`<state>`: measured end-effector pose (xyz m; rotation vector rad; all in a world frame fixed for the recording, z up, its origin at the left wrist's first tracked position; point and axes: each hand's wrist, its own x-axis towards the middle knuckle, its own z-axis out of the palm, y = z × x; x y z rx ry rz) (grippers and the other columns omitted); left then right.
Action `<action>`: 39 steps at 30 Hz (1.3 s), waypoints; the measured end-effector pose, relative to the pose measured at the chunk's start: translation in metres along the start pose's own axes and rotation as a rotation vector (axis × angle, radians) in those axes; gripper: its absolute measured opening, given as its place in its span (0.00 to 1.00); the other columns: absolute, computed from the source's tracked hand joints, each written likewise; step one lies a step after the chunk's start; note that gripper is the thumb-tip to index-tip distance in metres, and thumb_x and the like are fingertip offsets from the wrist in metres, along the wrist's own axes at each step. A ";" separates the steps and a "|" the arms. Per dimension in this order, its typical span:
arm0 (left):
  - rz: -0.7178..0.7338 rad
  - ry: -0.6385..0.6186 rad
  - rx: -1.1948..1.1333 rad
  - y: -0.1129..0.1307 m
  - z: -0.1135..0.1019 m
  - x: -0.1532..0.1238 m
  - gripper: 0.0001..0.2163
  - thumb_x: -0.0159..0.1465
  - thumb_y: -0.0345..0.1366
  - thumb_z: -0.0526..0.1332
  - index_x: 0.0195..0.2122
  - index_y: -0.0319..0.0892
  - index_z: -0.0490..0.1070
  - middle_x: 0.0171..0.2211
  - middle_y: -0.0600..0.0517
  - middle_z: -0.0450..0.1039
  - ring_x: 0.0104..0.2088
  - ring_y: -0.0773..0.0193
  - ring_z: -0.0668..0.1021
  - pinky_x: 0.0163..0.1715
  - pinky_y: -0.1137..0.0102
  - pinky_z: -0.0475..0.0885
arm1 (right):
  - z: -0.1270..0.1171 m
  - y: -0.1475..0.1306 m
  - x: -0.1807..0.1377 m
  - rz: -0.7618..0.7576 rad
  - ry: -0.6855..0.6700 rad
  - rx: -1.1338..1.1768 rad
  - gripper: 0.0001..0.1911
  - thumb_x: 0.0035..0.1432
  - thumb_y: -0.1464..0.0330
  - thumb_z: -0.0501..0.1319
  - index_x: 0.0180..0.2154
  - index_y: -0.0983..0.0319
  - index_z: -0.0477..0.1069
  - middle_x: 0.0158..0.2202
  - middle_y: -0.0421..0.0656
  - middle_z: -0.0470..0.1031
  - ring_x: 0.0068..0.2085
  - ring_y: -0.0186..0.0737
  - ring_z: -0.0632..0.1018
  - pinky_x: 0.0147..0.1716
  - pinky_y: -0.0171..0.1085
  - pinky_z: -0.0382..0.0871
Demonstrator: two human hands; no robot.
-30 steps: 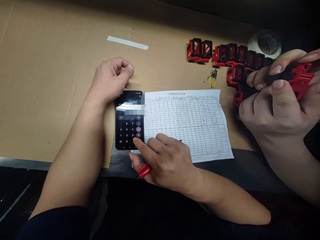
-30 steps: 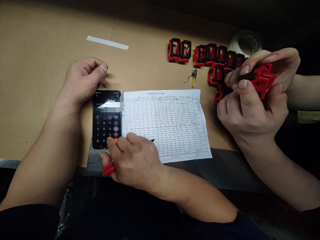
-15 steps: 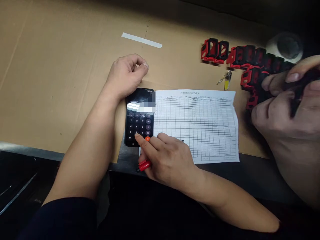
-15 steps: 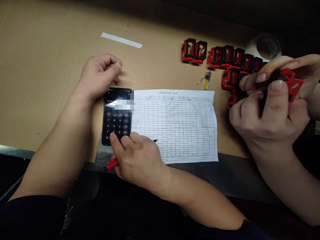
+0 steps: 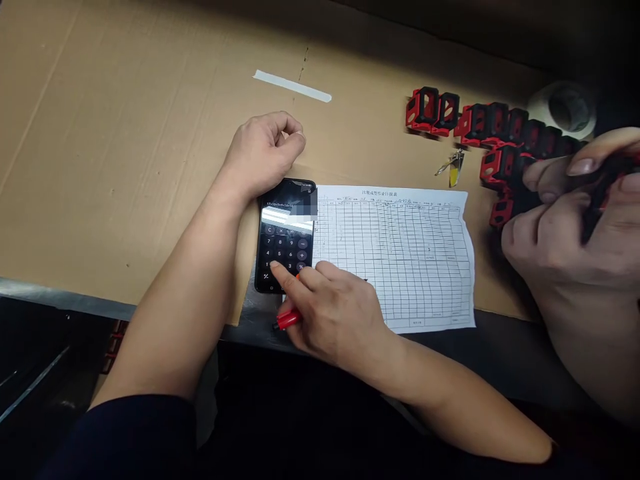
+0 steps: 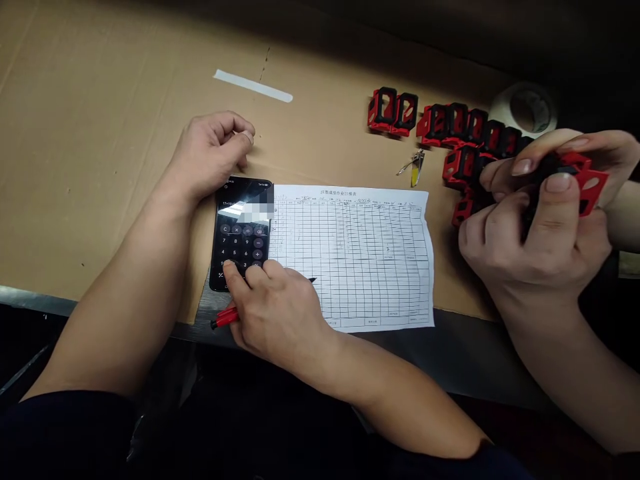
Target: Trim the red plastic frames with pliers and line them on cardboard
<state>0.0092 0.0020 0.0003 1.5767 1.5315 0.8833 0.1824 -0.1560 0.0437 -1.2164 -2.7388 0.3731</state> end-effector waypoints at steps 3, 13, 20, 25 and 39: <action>0.011 0.007 -0.014 -0.001 0.000 0.000 0.05 0.62 0.38 0.61 0.29 0.49 0.71 0.24 0.54 0.72 0.31 0.57 0.79 0.32 0.62 0.71 | -0.001 0.002 -0.001 0.087 0.030 -0.022 0.25 0.57 0.69 0.58 0.56 0.66 0.76 0.28 0.42 0.69 0.31 0.40 0.67 0.24 0.38 0.47; 0.015 0.025 -0.012 -0.006 -0.001 0.001 0.04 0.62 0.38 0.61 0.31 0.49 0.73 0.25 0.54 0.75 0.32 0.56 0.80 0.33 0.63 0.73 | -0.009 0.013 -0.012 0.132 0.155 -0.026 0.18 0.64 0.69 0.55 0.48 0.65 0.81 0.25 0.40 0.69 0.29 0.38 0.66 0.24 0.37 0.48; 0.016 0.026 0.001 -0.006 -0.002 -0.001 0.04 0.64 0.38 0.61 0.32 0.48 0.74 0.25 0.54 0.74 0.30 0.58 0.80 0.34 0.63 0.74 | -0.006 0.014 -0.011 0.140 0.150 -0.011 0.18 0.64 0.68 0.56 0.49 0.63 0.80 0.26 0.39 0.69 0.29 0.36 0.65 0.24 0.35 0.48; 0.013 0.007 -0.001 -0.006 -0.003 0.000 0.06 0.66 0.41 0.62 0.34 0.46 0.73 0.24 0.55 0.74 0.30 0.59 0.79 0.34 0.64 0.72 | -0.006 0.015 -0.011 0.162 0.160 -0.037 0.17 0.65 0.68 0.56 0.48 0.62 0.81 0.25 0.39 0.68 0.29 0.37 0.66 0.24 0.35 0.48; 0.024 0.004 -0.026 -0.004 -0.005 -0.001 0.09 0.66 0.44 0.64 0.32 0.45 0.74 0.23 0.54 0.74 0.30 0.58 0.78 0.33 0.62 0.69 | -0.003 0.015 -0.008 0.161 0.117 -0.051 0.19 0.66 0.69 0.55 0.51 0.62 0.80 0.26 0.40 0.70 0.29 0.37 0.66 0.23 0.36 0.46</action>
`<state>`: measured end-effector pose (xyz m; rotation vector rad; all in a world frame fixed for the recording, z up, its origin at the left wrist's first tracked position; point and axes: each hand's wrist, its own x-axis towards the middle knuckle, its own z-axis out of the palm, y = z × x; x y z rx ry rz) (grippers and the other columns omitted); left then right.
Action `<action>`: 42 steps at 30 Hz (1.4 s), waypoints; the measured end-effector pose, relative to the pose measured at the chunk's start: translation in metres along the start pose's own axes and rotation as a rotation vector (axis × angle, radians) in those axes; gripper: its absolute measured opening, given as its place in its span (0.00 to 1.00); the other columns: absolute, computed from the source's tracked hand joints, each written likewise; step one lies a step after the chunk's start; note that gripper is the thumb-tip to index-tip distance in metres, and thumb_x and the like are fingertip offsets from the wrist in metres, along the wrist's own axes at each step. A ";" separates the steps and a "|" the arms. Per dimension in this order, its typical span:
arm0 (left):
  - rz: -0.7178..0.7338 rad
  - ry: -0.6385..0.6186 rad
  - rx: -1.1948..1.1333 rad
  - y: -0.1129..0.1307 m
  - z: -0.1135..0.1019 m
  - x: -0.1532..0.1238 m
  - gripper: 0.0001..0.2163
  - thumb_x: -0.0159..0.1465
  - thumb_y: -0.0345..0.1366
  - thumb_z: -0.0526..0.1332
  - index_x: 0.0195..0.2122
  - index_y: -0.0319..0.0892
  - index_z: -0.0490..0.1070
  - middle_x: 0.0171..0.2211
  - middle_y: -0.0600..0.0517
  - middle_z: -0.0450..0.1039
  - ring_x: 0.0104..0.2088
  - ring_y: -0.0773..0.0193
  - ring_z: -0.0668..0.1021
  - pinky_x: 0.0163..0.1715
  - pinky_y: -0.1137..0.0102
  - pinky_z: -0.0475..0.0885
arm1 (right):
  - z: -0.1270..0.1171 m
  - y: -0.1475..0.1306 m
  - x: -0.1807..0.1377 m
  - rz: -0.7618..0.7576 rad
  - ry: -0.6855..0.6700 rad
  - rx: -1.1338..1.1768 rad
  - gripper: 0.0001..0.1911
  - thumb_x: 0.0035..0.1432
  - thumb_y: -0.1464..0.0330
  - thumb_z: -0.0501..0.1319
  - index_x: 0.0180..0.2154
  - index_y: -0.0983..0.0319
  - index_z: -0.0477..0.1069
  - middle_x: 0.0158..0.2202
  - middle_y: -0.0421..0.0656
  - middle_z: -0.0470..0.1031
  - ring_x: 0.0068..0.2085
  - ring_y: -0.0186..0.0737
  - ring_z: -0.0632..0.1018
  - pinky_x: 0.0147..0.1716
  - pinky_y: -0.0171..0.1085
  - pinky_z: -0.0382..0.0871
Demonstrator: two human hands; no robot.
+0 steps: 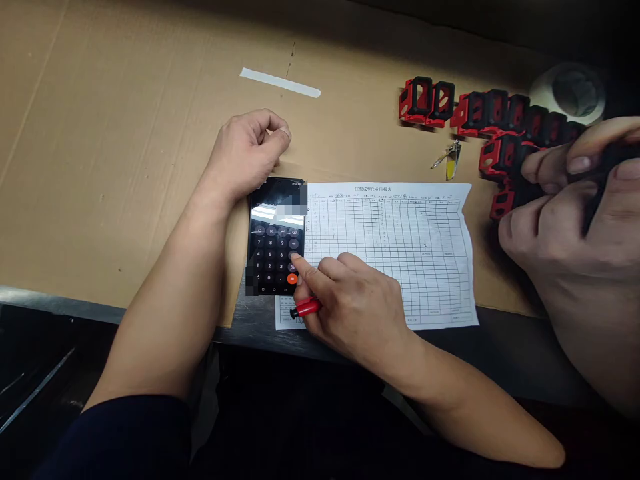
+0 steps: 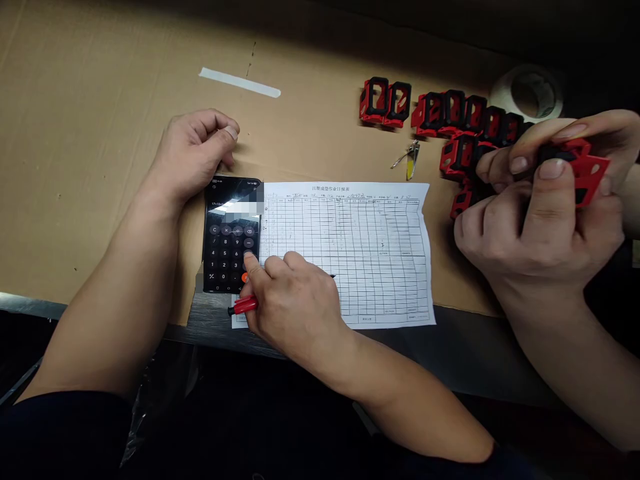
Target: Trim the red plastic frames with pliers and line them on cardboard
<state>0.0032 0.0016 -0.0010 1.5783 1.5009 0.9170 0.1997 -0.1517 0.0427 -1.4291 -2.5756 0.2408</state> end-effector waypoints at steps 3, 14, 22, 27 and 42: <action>0.004 0.001 -0.011 -0.001 0.000 0.000 0.09 0.66 0.45 0.64 0.33 0.46 0.75 0.23 0.53 0.74 0.32 0.56 0.79 0.34 0.61 0.70 | -0.001 -0.001 0.000 -0.003 -0.013 0.019 0.18 0.66 0.69 0.55 0.51 0.63 0.80 0.26 0.40 0.69 0.29 0.37 0.66 0.24 0.36 0.46; 0.010 -0.002 0.009 0.000 0.002 0.001 0.09 0.66 0.44 0.63 0.31 0.48 0.74 0.24 0.53 0.74 0.32 0.54 0.80 0.33 0.60 0.71 | 0.003 -0.017 0.007 -0.154 -0.127 0.102 0.24 0.60 0.65 0.60 0.58 0.61 0.75 0.29 0.41 0.69 0.30 0.39 0.65 0.26 0.37 0.46; 0.028 -0.008 0.017 0.000 0.001 0.000 0.12 0.66 0.50 0.61 0.30 0.49 0.73 0.22 0.54 0.73 0.32 0.55 0.79 0.32 0.60 0.70 | -0.002 -0.016 0.008 -0.001 -0.126 0.016 0.22 0.61 0.68 0.59 0.55 0.62 0.77 0.28 0.42 0.70 0.31 0.39 0.67 0.24 0.36 0.45; -0.005 -0.011 -0.006 0.000 -0.001 -0.001 0.14 0.65 0.53 0.62 0.32 0.48 0.74 0.23 0.52 0.75 0.32 0.55 0.78 0.34 0.59 0.70 | -0.004 -0.012 0.001 -0.020 -0.017 0.079 0.15 0.62 0.68 0.59 0.47 0.62 0.80 0.26 0.40 0.68 0.29 0.37 0.65 0.24 0.37 0.47; -0.010 -0.026 -0.004 -0.003 -0.003 -0.002 0.15 0.65 0.54 0.62 0.35 0.47 0.74 0.23 0.53 0.75 0.31 0.56 0.77 0.34 0.59 0.68 | -0.004 -0.007 -0.006 -0.002 0.078 0.037 0.14 0.69 0.67 0.58 0.45 0.64 0.81 0.25 0.39 0.68 0.28 0.36 0.64 0.25 0.37 0.49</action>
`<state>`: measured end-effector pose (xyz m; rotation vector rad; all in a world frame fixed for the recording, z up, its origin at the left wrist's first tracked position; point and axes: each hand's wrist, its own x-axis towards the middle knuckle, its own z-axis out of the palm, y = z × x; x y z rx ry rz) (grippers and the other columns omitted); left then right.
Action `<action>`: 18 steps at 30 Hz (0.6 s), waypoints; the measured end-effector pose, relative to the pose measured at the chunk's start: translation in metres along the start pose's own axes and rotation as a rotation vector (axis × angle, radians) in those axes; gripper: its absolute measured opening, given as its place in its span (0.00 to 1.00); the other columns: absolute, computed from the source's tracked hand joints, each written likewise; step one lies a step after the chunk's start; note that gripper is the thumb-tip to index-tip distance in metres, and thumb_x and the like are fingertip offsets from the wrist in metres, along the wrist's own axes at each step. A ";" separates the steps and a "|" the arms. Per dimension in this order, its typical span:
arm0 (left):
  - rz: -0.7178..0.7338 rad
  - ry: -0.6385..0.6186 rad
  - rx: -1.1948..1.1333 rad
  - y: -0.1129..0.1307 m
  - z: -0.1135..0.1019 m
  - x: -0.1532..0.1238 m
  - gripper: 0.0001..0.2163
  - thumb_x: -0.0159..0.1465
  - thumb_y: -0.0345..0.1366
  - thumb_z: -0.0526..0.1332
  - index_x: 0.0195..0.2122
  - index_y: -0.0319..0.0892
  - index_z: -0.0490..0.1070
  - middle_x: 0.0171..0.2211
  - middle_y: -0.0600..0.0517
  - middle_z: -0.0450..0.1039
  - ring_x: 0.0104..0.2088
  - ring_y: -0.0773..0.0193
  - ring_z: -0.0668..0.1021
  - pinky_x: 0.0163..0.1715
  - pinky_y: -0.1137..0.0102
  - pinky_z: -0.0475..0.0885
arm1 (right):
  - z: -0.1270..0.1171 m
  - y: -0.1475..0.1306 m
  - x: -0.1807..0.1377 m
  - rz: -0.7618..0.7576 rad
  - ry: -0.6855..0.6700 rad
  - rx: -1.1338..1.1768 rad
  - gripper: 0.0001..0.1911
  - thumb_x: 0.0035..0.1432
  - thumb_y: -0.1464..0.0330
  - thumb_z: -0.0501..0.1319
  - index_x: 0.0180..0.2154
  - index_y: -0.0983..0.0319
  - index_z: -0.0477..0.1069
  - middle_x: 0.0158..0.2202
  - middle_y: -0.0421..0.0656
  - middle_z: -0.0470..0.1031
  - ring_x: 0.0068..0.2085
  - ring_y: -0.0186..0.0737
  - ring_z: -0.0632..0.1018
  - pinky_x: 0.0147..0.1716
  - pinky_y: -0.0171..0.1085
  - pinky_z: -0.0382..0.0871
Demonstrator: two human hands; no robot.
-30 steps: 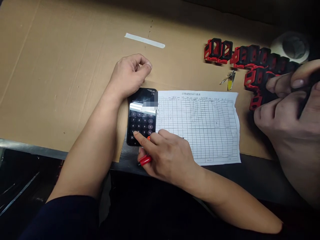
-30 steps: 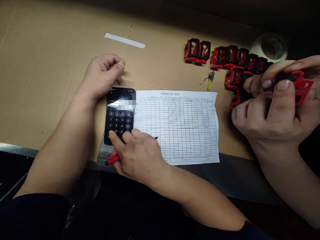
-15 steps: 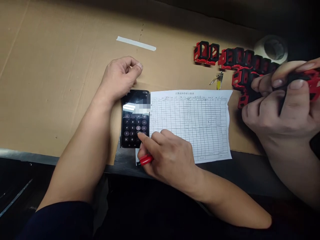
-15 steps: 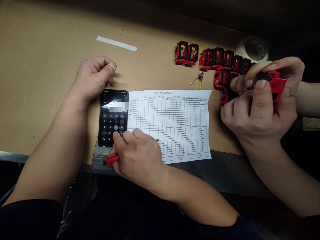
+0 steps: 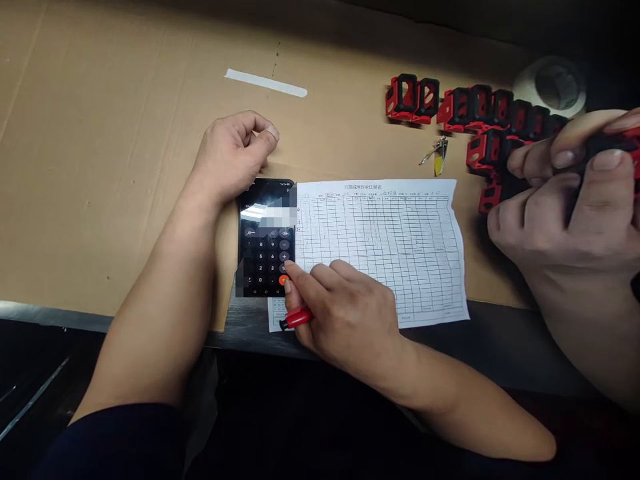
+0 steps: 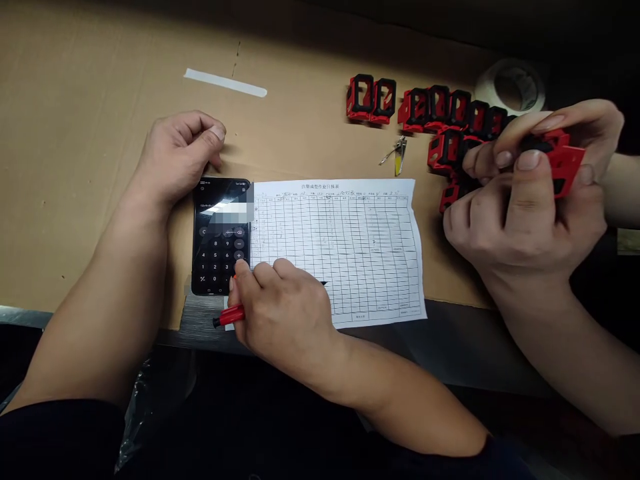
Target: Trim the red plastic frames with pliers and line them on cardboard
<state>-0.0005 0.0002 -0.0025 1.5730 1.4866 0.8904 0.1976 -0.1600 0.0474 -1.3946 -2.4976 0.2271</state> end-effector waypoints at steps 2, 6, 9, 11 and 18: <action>-0.001 0.006 -0.004 0.000 0.001 0.000 0.15 0.64 0.53 0.63 0.35 0.48 0.74 0.23 0.53 0.74 0.33 0.55 0.77 0.33 0.60 0.67 | 0.001 0.001 0.001 0.013 -0.014 -0.015 0.15 0.70 0.67 0.57 0.48 0.64 0.80 0.25 0.39 0.69 0.28 0.36 0.65 0.25 0.37 0.49; 0.002 0.018 0.001 0.002 0.002 0.000 0.13 0.63 0.52 0.63 0.33 0.48 0.74 0.23 0.52 0.74 0.33 0.54 0.78 0.32 0.59 0.67 | 0.002 0.001 0.003 0.021 -0.058 -0.035 0.16 0.70 0.67 0.57 0.52 0.64 0.79 0.25 0.40 0.70 0.28 0.35 0.66 0.24 0.37 0.49; -0.001 0.023 0.019 0.003 0.002 0.000 0.13 0.63 0.51 0.63 0.33 0.48 0.74 0.24 0.52 0.75 0.32 0.55 0.77 0.32 0.59 0.68 | 0.002 0.001 0.004 0.027 -0.085 -0.041 0.16 0.70 0.67 0.56 0.53 0.63 0.79 0.25 0.40 0.71 0.28 0.36 0.66 0.24 0.36 0.48; 0.004 0.024 0.022 0.004 0.002 0.000 0.12 0.62 0.51 0.64 0.32 0.48 0.74 0.25 0.52 0.76 0.32 0.55 0.77 0.32 0.60 0.68 | 0.002 0.001 0.004 0.028 -0.103 -0.039 0.17 0.70 0.67 0.56 0.53 0.63 0.79 0.25 0.40 0.71 0.28 0.36 0.66 0.24 0.36 0.48; 0.004 0.015 0.020 0.002 0.005 0.003 0.10 0.63 0.47 0.63 0.31 0.49 0.73 0.24 0.53 0.74 0.33 0.54 0.79 0.32 0.60 0.69 | 0.005 -0.004 0.004 -0.076 -0.091 0.063 0.18 0.67 0.66 0.57 0.54 0.61 0.78 0.27 0.40 0.69 0.29 0.37 0.65 0.25 0.37 0.49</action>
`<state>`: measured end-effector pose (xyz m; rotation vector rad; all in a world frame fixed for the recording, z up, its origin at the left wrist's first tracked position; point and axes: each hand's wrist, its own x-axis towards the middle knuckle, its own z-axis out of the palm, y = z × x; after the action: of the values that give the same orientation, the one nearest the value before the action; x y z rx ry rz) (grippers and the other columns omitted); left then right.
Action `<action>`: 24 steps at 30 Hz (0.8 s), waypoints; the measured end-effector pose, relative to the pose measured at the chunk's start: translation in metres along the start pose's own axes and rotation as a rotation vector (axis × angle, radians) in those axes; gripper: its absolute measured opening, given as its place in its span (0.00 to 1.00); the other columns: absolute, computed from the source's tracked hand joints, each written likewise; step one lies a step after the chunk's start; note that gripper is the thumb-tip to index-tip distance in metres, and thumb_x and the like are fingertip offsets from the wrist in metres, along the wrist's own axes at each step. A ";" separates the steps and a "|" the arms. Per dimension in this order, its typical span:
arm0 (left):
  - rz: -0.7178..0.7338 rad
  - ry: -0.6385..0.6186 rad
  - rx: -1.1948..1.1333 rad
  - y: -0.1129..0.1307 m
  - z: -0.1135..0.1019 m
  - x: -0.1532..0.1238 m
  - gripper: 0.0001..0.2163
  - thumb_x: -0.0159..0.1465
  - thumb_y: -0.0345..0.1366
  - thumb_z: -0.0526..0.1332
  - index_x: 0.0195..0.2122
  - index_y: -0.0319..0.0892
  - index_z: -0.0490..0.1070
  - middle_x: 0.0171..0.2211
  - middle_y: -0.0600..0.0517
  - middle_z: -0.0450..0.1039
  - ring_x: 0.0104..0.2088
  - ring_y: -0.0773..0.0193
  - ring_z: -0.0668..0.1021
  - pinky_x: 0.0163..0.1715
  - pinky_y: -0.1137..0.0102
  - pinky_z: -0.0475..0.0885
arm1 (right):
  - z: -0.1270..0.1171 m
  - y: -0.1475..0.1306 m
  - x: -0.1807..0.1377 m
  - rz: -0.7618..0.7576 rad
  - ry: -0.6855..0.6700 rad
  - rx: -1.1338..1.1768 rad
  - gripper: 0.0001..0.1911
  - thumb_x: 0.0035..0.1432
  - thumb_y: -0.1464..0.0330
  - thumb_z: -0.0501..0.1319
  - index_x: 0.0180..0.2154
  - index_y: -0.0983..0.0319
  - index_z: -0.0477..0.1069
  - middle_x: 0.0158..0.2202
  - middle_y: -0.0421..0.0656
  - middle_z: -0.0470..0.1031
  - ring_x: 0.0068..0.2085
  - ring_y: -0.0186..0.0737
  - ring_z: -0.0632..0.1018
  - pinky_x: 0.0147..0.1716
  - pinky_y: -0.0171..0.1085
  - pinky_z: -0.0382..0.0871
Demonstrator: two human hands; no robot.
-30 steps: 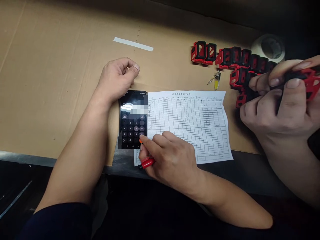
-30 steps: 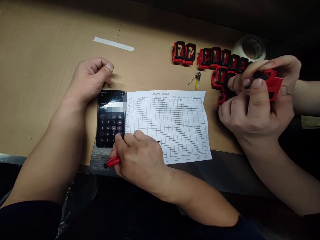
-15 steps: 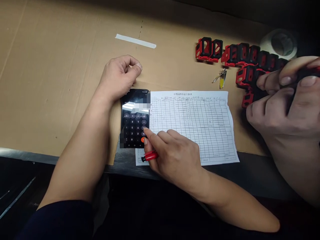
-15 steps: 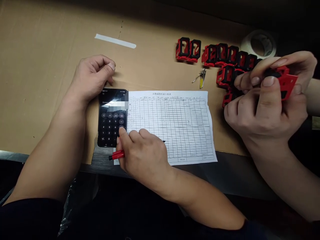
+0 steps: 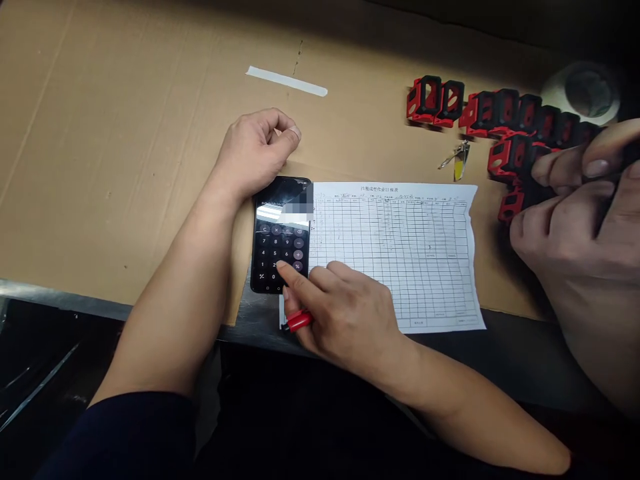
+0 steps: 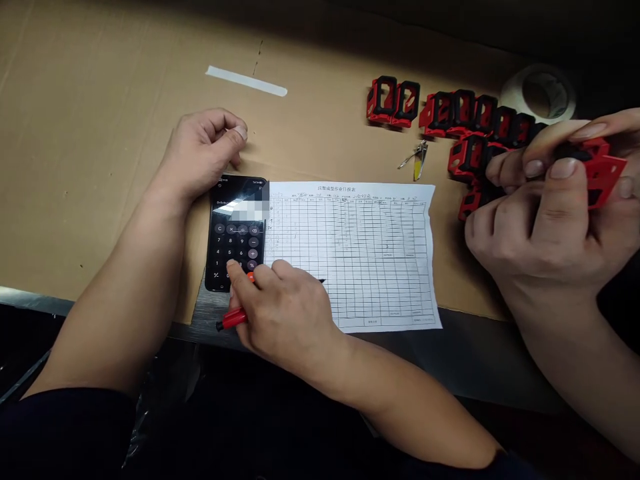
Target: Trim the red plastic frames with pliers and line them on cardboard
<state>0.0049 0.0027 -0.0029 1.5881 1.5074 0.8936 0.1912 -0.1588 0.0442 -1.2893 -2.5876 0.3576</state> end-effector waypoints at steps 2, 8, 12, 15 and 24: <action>-0.008 -0.007 0.004 0.000 0.001 0.000 0.08 0.64 0.45 0.63 0.31 0.49 0.73 0.25 0.53 0.75 0.34 0.55 0.80 0.33 0.59 0.69 | 0.002 -0.003 0.003 -0.053 -0.037 0.023 0.20 0.64 0.67 0.58 0.56 0.62 0.77 0.29 0.41 0.69 0.30 0.37 0.64 0.25 0.37 0.49; -0.017 -0.003 -0.005 0.002 0.001 0.000 0.06 0.65 0.42 0.63 0.32 0.48 0.73 0.24 0.53 0.74 0.32 0.56 0.79 0.33 0.59 0.69 | 0.002 -0.010 0.011 -0.062 -0.117 -0.017 0.24 0.59 0.65 0.63 0.57 0.61 0.76 0.29 0.41 0.68 0.31 0.38 0.64 0.25 0.37 0.48; -0.008 -0.008 -0.018 0.001 0.001 0.000 0.07 0.64 0.42 0.63 0.31 0.49 0.73 0.24 0.53 0.74 0.34 0.55 0.80 0.33 0.60 0.69 | 0.000 -0.007 0.006 -0.022 -0.059 -0.021 0.19 0.61 0.65 0.62 0.53 0.61 0.79 0.28 0.42 0.68 0.31 0.38 0.64 0.25 0.37 0.48; 0.001 -0.001 -0.022 0.001 0.001 0.000 0.07 0.63 0.43 0.64 0.31 0.49 0.73 0.23 0.54 0.73 0.33 0.55 0.79 0.32 0.60 0.69 | -0.002 -0.004 0.001 0.039 -0.020 -0.050 0.17 0.63 0.68 0.60 0.50 0.63 0.80 0.26 0.42 0.68 0.30 0.37 0.64 0.24 0.37 0.47; 0.000 0.014 0.000 -0.002 -0.003 -0.002 0.09 0.64 0.46 0.62 0.32 0.49 0.74 0.25 0.53 0.75 0.31 0.56 0.79 0.31 0.60 0.70 | -0.011 0.010 -0.004 0.076 0.079 0.007 0.13 0.63 0.69 0.58 0.37 0.63 0.82 0.23 0.38 0.67 0.28 0.36 0.64 0.25 0.36 0.50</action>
<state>0.0018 0.0008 -0.0031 1.5846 1.5171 0.9064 0.2040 -0.1548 0.0515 -1.3738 -2.4753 0.3224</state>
